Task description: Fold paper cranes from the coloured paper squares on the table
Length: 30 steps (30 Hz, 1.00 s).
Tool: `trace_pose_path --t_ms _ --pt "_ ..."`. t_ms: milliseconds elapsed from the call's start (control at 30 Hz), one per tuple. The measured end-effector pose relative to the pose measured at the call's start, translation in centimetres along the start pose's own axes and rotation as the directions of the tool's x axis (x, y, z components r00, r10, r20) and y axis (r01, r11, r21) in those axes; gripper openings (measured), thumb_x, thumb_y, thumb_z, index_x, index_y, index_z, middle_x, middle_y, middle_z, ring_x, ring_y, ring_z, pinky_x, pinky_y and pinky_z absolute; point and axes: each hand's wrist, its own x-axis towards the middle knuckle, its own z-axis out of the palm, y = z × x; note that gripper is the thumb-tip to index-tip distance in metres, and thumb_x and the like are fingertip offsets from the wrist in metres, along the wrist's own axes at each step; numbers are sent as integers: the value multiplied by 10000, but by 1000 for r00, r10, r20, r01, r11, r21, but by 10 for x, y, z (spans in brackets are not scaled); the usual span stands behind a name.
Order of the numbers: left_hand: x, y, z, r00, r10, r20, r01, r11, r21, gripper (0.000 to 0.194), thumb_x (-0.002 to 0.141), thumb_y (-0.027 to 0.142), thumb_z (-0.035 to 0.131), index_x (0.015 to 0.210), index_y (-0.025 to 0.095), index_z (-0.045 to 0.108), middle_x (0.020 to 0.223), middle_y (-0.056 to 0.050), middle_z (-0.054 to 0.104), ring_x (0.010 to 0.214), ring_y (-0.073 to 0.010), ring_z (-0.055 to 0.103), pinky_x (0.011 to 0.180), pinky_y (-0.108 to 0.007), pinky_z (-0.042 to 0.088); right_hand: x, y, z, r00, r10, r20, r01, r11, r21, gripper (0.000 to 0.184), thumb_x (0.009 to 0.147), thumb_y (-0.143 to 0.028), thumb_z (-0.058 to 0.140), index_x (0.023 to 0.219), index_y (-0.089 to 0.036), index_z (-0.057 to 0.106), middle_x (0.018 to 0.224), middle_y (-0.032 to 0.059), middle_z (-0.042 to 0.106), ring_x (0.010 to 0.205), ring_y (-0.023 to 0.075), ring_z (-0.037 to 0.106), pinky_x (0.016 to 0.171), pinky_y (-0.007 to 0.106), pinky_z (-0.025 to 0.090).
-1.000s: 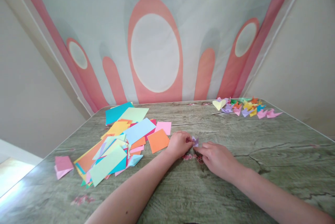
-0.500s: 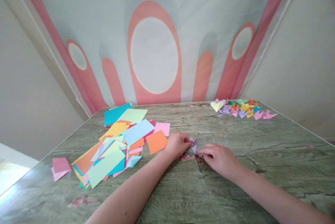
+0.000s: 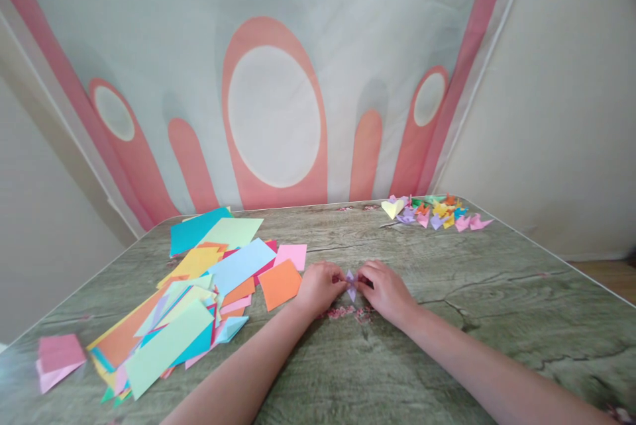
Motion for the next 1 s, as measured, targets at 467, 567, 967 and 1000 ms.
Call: trace_pose_path --t_ms 467,567,967,1000 --pt "-10 6 -4 995 58 -85 -58 998 7 188 912 325 498 963 204 633 801 -24 650 764 -169 583 732 -263 410 14 50 -32 994 106 -33 -107 993 -46 157 896 -313 595 929 -180 671 991 46 659 933 187 609 840 362 489" --pt "-10 5 -3 993 93 -67 -93 996 0 192 919 276 471 846 203 632 775 -21 648 754 -165 584 711 -251 403 19 103 -67 974 219 -59 -224 971 -85 288 929 -317 557 1177 -171 573 1187 79 597 981 205 617 826 406 528" --pt "-6 1 -1 990 135 -30 -136 991 -11 185 899 280 498 813 208 645 768 -23 641 776 -174 583 733 -258 405 -24 271 -143 778 576 -249 -621 766 -167 309 919 -322 570 1185 -163 573 1201 71 590 1001 229 612 828 412 528" --pt "-6 2 -1 990 137 -27 -137 990 -9 186 899 282 497 817 207 646 774 -25 642 782 -176 583 737 -260 406 -25 280 -144 763 590 -265 -639 752 -164 302 921 -328 566 1176 -165 580 1198 65 592 1003 234 611 833 411 527"
